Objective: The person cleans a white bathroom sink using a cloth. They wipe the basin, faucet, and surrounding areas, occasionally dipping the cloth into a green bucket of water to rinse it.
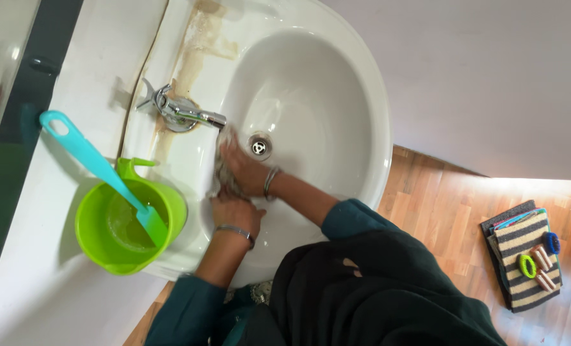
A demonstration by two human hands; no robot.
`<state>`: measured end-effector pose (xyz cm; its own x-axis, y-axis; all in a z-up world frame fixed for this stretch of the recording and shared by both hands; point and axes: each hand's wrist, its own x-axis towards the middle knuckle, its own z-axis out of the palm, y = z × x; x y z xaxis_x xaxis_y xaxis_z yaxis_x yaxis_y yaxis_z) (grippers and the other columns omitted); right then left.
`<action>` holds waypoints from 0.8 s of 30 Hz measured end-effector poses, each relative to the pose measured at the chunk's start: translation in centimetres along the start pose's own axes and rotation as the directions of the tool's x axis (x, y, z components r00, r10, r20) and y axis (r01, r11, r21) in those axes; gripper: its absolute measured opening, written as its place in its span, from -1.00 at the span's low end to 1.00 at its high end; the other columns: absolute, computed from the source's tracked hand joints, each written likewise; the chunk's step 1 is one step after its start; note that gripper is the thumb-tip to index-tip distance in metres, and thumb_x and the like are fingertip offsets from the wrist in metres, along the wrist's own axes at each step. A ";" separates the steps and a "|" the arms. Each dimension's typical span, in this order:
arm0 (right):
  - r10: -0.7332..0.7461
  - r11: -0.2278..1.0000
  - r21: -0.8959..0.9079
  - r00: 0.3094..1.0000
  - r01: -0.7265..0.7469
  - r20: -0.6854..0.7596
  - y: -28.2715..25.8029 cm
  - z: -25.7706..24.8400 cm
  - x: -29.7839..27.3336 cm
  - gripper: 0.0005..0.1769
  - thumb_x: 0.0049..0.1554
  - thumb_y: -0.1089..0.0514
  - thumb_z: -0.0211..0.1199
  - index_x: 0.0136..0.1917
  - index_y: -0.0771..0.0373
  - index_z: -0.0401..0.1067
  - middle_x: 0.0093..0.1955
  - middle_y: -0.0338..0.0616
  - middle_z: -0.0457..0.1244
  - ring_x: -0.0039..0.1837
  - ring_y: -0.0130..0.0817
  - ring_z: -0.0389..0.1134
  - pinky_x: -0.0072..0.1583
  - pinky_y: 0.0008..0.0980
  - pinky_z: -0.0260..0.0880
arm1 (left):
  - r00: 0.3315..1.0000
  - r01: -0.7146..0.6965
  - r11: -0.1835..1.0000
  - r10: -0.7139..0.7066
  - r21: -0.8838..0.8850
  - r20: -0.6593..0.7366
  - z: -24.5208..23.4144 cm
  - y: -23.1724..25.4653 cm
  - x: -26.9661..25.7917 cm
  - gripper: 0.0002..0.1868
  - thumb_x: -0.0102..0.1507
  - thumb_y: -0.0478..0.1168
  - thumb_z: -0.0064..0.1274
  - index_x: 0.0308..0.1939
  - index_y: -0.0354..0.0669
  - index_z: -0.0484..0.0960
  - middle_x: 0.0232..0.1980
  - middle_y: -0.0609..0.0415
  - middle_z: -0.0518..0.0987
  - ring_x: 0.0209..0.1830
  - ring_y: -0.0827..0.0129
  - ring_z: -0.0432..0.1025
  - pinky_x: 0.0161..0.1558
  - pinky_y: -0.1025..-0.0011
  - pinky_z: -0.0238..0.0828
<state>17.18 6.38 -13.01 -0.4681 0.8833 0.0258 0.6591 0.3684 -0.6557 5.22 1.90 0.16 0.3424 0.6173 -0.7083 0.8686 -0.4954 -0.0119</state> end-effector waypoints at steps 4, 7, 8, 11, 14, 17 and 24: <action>-0.234 0.909 0.397 0.944 0.127 0.234 -5.8 1.5 -5.1 0.03 0.08 0.31 0.22 0.63 0.52 -0.29 0.63 0.49 -0.20 0.69 0.16 -0.18 0.65 0.00 -0.30 | 0.976 -0.205 0.950 0.183 -0.235 -0.115 0.3 -0.7 -7.1 -0.45 0.28 0.26 -0.06 -0.26 -0.08 0.80 -0.20 -0.11 0.69 -0.09 0.06 0.56 0.12 0.10 0.33; -0.270 0.859 0.511 0.855 0.007 0.442 -7.7 -1.6 -8.7 -0.09 0.14 0.32 0.08 0.71 0.15 -0.09 0.65 0.08 0.02 0.69 -0.03 0.00 0.64 -0.15 -0.09 | 0.934 -0.339 0.905 0.356 -0.258 0.019 0.3 -0.3 -10.6 -0.39 0.35 0.29 -0.12 -0.28 -0.14 0.77 -0.24 -0.13 0.68 -0.13 0.05 0.59 0.02 0.08 0.43; -0.253 0.836 0.540 0.801 -0.102 0.543 -8.4 -3.1 -9.7 -0.11 0.16 0.30 0.04 0.72 0.03 -0.02 0.62 -0.06 0.12 0.67 -0.11 0.08 0.64 -0.19 -0.04 | 0.910 -0.406 0.870 0.413 -0.280 -0.033 0.4 -0.3 -11.1 -0.38 0.35 0.29 -0.13 -0.25 -0.17 0.76 -0.24 -0.13 0.68 -0.15 0.05 0.59 -0.01 0.09 0.46; -0.091 0.892 0.384 0.739 -0.238 0.668 -9.6 -7.0 -10.5 -0.22 0.12 0.14 0.20 0.59 -0.10 0.16 0.62 -0.18 0.13 0.62 -0.16 0.12 0.57 -0.13 0.09 | 0.838 -0.523 0.772 0.544 -0.362 -0.051 1.3 0.0 -10.7 -0.34 0.36 0.30 -0.21 -0.09 -0.25 0.67 -0.15 -0.18 0.66 -0.10 0.03 0.58 0.01 0.10 0.49; 0.299 0.953 -0.204 0.574 -0.224 0.762 -9.6 -8.3 -9.5 -0.27 0.16 0.01 0.13 0.58 -0.14 0.10 0.65 -0.27 0.03 0.59 -0.29 0.10 0.59 0.12 -0.15 | 0.771 -0.543 0.710 0.633 -0.448 0.069 2.5 1.9 -6.3 -0.24 0.38 0.32 -0.37 0.29 -0.27 0.40 0.24 -0.28 0.46 0.27 -0.11 0.36 0.29 0.02 0.27; 0.481 0.857 -0.499 0.547 -0.128 0.685 -6.8 -10.1 -8.7 -0.15 0.07 -0.02 0.20 0.58 -0.12 0.01 0.71 -0.24 -0.21 0.67 -0.23 -0.21 0.54 0.25 -0.32 | 0.755 -0.528 0.744 0.632 -0.409 0.174 4.2 5.3 -1.9 0.07 0.25 0.51 -0.55 0.60 -0.19 -0.16 0.66 -0.20 -0.23 0.63 -0.19 -0.32 0.51 -0.01 -0.27; 0.723 0.517 -0.831 0.624 -0.205 0.297 1.6 -15.6 -8.3 -0.14 0.21 -0.08 0.01 0.66 0.16 -0.20 0.73 0.01 -0.36 0.73 -0.17 -0.45 0.58 0.22 -0.56 | 0.827 -0.543 0.798 0.563 -0.260 0.002 3.0 10.6 7.7 0.17 0.29 0.59 -0.60 0.59 -0.38 -0.15 0.66 -0.36 -0.26 0.68 -0.15 -0.43 0.58 0.09 -0.52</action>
<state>31.27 4.16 -2.47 0.0099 0.7313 -0.6820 0.9259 0.2509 0.2824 15.98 -0.45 -7.56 0.7712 0.2307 -0.5933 0.6009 -0.5716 0.5588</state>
